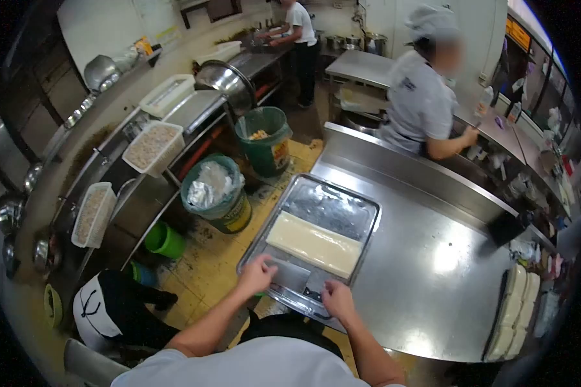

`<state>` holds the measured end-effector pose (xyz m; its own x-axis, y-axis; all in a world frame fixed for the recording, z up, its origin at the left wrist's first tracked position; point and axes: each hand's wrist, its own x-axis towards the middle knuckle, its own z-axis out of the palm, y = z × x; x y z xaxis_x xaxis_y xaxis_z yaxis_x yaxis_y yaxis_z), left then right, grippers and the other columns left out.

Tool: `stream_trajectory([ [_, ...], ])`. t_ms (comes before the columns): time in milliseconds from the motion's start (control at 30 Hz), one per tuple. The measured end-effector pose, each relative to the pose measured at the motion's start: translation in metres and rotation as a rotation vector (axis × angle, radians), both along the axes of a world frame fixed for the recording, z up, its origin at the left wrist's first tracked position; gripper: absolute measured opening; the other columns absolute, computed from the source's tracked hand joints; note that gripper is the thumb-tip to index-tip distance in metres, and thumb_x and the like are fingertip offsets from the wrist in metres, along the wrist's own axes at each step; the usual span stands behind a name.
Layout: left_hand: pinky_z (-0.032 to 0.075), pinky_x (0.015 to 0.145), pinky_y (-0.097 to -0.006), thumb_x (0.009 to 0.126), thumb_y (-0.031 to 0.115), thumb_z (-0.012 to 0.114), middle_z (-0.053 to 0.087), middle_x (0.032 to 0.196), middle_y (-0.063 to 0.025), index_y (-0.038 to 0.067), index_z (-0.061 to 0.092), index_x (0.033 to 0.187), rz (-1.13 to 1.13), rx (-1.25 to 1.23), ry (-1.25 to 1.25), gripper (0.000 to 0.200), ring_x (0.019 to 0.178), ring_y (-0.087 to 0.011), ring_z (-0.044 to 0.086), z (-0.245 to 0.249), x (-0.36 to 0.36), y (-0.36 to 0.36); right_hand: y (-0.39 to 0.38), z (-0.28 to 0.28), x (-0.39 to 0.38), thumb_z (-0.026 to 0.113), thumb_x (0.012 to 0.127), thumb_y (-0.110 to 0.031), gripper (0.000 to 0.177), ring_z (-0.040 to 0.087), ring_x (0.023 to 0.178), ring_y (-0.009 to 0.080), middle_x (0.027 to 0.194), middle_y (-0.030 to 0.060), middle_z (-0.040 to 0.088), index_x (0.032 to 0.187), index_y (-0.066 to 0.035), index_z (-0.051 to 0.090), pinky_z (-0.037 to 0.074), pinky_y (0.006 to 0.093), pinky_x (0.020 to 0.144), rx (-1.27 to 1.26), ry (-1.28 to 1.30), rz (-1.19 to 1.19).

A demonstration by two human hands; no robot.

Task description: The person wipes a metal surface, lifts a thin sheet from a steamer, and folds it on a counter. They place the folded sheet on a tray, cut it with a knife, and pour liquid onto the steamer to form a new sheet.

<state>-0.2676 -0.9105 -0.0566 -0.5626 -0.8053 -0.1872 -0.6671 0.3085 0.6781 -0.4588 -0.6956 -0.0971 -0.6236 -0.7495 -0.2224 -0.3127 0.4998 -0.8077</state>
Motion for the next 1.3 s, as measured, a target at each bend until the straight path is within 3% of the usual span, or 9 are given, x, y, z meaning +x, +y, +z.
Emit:
stream_trajectory([
  [133, 0.056, 0.077, -0.0462, 0.091, 0.035, 0.074, 0.076, 0.091, -0.0135, 0.009, 0.064, 0.129, -0.11, 0.067, -0.037, 0.047, 0.086, -0.0343, 0.073, -0.003, 0.015, 0.054, 0.001, 0.012, 0.029, 0.074, 0.083, -0.018, 0.033, 0.066, 0.099, 0.0414, 0.099, 0.0218, 0.069, 0.109, 0.001, 0.074, 0.054, 0.0466, 0.091, -0.087, 0.345, 0.173],
  [267, 0.056, 0.079, -0.0471, 0.093, 0.033, 0.071, 0.075, 0.094, -0.016, 0.008, 0.063, 0.131, -0.227, 0.097, -0.033, 0.046, 0.089, -0.0374, 0.072, -0.007, 0.014, 0.068, -0.004, 0.03, 0.034, 0.072, 0.082, -0.016, 0.025, 0.063, 0.1, 0.0404, 0.101, 0.0235, 0.066, 0.1, 0.001, 0.073, 0.052, 0.0472, 0.091, 0.02, 0.233, 0.242],
  [433, 0.055, 0.075, -0.0488, 0.094, 0.033, 0.07, 0.074, 0.089, -0.0159, 0.009, 0.062, 0.132, -0.32, 0.092, 0.034, 0.047, 0.084, -0.038, 0.071, -0.007, -0.006, 0.044, -0.015, -0.01, 0.036, 0.07, 0.071, -0.013, 0.037, 0.061, 0.101, 0.0403, 0.103, 0.0205, 0.063, 0.106, -0.002, 0.066, 0.052, 0.0483, 0.093, 0.156, 0.593, 0.49],
  [633, 0.056, 0.072, -0.0437, 0.089, 0.025, 0.076, 0.072, 0.082, -0.0149, 0.01, 0.067, 0.126, -0.258, 0.077, 0.166, 0.041, 0.077, -0.0329, 0.071, -0.005, -0.013, -0.031, -0.048, -0.052, 0.03, 0.069, 0.075, -0.015, 0.03, 0.067, 0.092, 0.0382, 0.094, 0.0193, 0.067, 0.1, -0.001, 0.062, 0.055, 0.0465, 0.082, 0.224, 0.75, 0.517],
  [833, 0.052, 0.063, -0.0327, 0.092, 0.016, 0.076, 0.069, 0.075, -0.0081, 0.004, 0.066, 0.123, -0.17, 0.154, 0.356, 0.035, 0.065, -0.0154, 0.063, -0.016, -0.007, -0.101, -0.061, 0.049, 0.027, 0.067, 0.071, -0.017, 0.036, 0.068, 0.095, 0.0448, 0.097, 0.0267, 0.071, 0.101, 0.002, 0.07, 0.055, 0.0507, 0.084, 0.481, 0.12, 0.316],
  [967, 0.05, 0.061, -0.0291, 0.093, 0.013, 0.074, 0.066, 0.072, -0.0041, 0.002, 0.065, 0.122, -0.155, 0.13, 0.444, 0.032, 0.062, -0.0107, 0.059, -0.012, -0.013, -0.13, -0.061, 0.061, 0.054, 0.067, 0.092, -0.041, 0.047, 0.069, 0.08, 0.0316, 0.084, 0.0197, 0.069, 0.097, 0.005, 0.068, 0.055, 0.0445, 0.077, 0.267, -0.098, -0.173],
  [1000, 0.05, 0.06, -0.0287, 0.094, 0.013, 0.073, 0.065, 0.071, -0.004, 0.001, 0.065, 0.121, -0.157, 0.123, 0.459, 0.031, 0.061, -0.0108, 0.059, -0.013, -0.016, -0.134, -0.063, 0.046, 0.059, 0.052, 0.103, -0.052, 0.058, 0.06, 0.065, 0.021, 0.074, 0.0107, 0.061, 0.097, 0.004, 0.064, 0.053, 0.0373, 0.064, 0.116, -0.096, -0.243],
  [1133, 0.049, 0.059, -0.0282, 0.094, 0.012, 0.073, 0.065, 0.071, -0.0041, 0.001, 0.065, 0.121, -0.214, 0.16, 0.431, 0.031, 0.061, -0.01, 0.059, -0.017, -0.023, -0.139, -0.102, 0.045, 0.068, 0.039, 0.109, -0.054, 0.056, 0.043, 0.048, 0.0111, 0.065, 0.0008, 0.048, 0.1, -0.002, 0.058, 0.038, 0.0303, 0.042, -0.084, -0.538, -0.577],
  [1300, 0.049, 0.059, -0.0279, 0.093, 0.011, 0.074, 0.064, 0.071, -0.0039, 0.001, 0.066, 0.12, -0.285, 0.205, 0.404, 0.03, 0.06, -0.0099, 0.058, -0.02, -0.023, -0.133, -0.127, 0.031, 0.075, 0.04, 0.108, -0.054, 0.056, 0.044, 0.045, 0.013, 0.064, 0.0014, 0.048, 0.098, -0.001, 0.057, 0.038, 0.0324, 0.039, -0.17, -0.699, -0.667],
])
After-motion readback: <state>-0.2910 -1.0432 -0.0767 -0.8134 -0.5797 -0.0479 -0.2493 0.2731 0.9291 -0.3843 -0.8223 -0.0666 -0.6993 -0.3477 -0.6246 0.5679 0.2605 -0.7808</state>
